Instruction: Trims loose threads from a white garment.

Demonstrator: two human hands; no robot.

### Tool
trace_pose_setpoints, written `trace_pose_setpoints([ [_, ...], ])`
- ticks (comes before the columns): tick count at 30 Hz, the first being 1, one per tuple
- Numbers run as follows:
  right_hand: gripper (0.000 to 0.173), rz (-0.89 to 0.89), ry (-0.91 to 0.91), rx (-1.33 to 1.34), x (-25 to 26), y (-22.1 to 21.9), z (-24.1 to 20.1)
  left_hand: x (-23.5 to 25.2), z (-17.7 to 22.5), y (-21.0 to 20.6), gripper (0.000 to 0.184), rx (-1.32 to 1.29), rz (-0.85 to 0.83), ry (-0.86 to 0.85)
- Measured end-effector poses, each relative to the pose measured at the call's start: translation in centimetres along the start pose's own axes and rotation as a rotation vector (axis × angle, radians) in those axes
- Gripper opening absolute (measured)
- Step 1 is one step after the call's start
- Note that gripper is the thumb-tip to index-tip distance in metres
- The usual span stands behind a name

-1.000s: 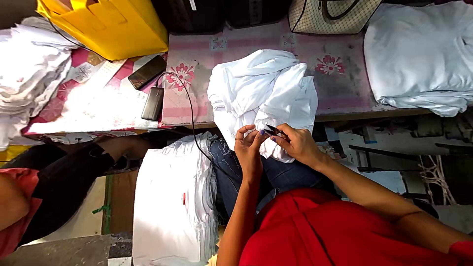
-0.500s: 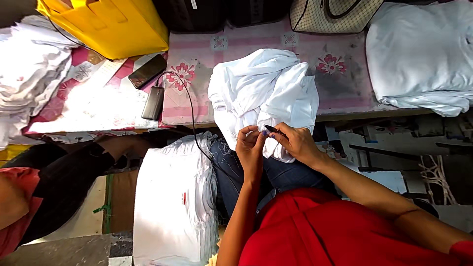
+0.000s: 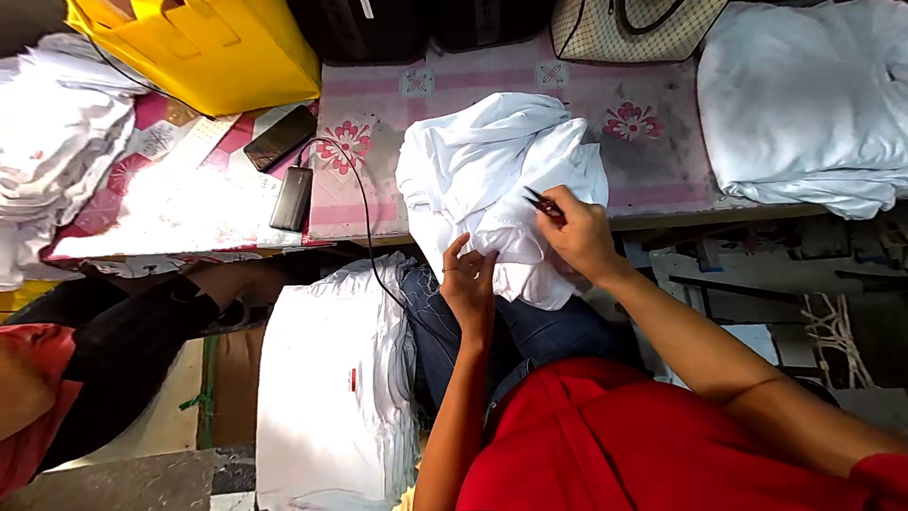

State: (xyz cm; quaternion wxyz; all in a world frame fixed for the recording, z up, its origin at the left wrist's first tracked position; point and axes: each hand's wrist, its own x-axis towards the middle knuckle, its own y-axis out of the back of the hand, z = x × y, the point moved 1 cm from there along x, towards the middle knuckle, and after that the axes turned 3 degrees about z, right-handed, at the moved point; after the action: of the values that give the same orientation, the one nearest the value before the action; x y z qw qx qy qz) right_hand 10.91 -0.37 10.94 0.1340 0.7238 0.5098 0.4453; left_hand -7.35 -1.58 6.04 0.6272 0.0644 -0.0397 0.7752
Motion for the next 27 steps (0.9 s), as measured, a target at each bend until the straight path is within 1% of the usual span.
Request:
trace_pose_setpoints([
  [1,0.019,0.008,-0.017,0.027,-0.2,0.6,0.0,0.1,-0.1,0.4,0.057,0.030,0.000,-0.019],
  [2,0.026,-0.008,-0.043,0.045,-0.4,0.8,0.2,0.2,-0.2,0.7,0.057,0.002,-0.019,0.008],
  [4,0.048,-0.089,-0.091,0.051,-0.9,0.4,0.4,0.4,-0.7,0.5,0.054,-0.168,-0.077,0.152],
  [5,0.056,-0.137,-0.108,0.035,-1.2,-0.1,0.3,0.4,-0.7,0.2,0.052,-0.280,-0.099,0.249],
  [6,0.056,-0.158,-0.107,0.015,-1.2,-0.7,0.2,0.5,-0.6,-0.2,0.048,-0.389,-0.114,0.350],
  [7,0.049,-0.138,-0.086,0.007,-1.3,-1.2,-0.1,0.6,-0.3,-0.5,0.044,-0.479,-0.117,0.438],
  [8,0.037,-0.097,-0.073,0.018,-1.3,-1.2,-0.5,0.6,0.0,-0.6,0.041,-0.549,-0.107,0.505],
  [9,0.026,-0.060,-0.089,0.052,-1.1,-0.9,-1.0,0.7,0.2,-0.6,0.039,-0.597,-0.092,0.542],
  [10,0.019,-0.063,-0.145,0.111,-0.9,-0.4,-1.6,0.7,0.4,-0.5,0.040,-0.624,-0.074,0.556],
  [11,0.016,-0.110,-0.225,0.190,-0.9,0.1,-2.1,0.6,0.4,-0.4,0.041,-0.643,-0.063,0.558],
  [12,0.015,-0.184,-0.300,0.273,-0.9,0.3,-2.4,0.5,0.4,-0.2,0.041,-0.660,-0.059,0.555],
  [13,0.017,-0.247,-0.342,0.326,-1.1,0.1,-2.4,0.4,0.4,-0.2,0.042,-0.667,-0.064,0.546],
  [14,0.021,-0.274,-0.344,0.334,-1.5,-0.6,-2.2,0.4,0.4,-0.3,0.042,-0.670,-0.070,0.534],
  [15,0.021,-0.270,-0.319,0.315,-2.0,-1.2,-1.9,0.3,0.4,-0.5,0.043,-0.665,-0.077,0.517],
  [17,0.016,-0.191,-0.232,0.252,-2.8,-2.1,-1.6,0.2,0.5,-0.6,0.044,-0.641,-0.080,0.472],
  [19,0.015,-0.167,-0.178,0.196,-3.0,-2.1,-1.9,0.0,0.7,-0.4,0.044,-0.605,-0.070,0.445],
  [20,0.015,-0.204,-0.181,0.196,-3.1,-1.7,-2.2,-0.1,0.7,-0.3,0.044,-0.594,-0.064,0.439],
  [21,0.015,-0.284,-0.215,0.236,-3.1,-1.2,-2.6,-0.1,0.7,-0.2,0.043,-0.588,-0.057,0.437],
  [24,0.018,-0.676,-0.398,0.553,-3.2,1.1,-4.5,0.0,0.5,0.1,0.039,-0.578,-0.044,0.437],
  [25,0.019,-0.787,-0.408,0.639,-3.5,1.6,-5.2,0.0,0.4,0.2,0.038,-0.576,-0.042,0.435],
  [26,0.019,-0.871,-0.369,0.694,-3.9,1.9,-5.7,0.0,0.3,0.2,0.037,-0.572,-0.045,0.429],
  [27,0.019,-0.934,-0.286,0.722,-4.3,2.1,-6.1,-0.1,0.3,0.2,0.036,-0.570,-0.047,0.428],
])
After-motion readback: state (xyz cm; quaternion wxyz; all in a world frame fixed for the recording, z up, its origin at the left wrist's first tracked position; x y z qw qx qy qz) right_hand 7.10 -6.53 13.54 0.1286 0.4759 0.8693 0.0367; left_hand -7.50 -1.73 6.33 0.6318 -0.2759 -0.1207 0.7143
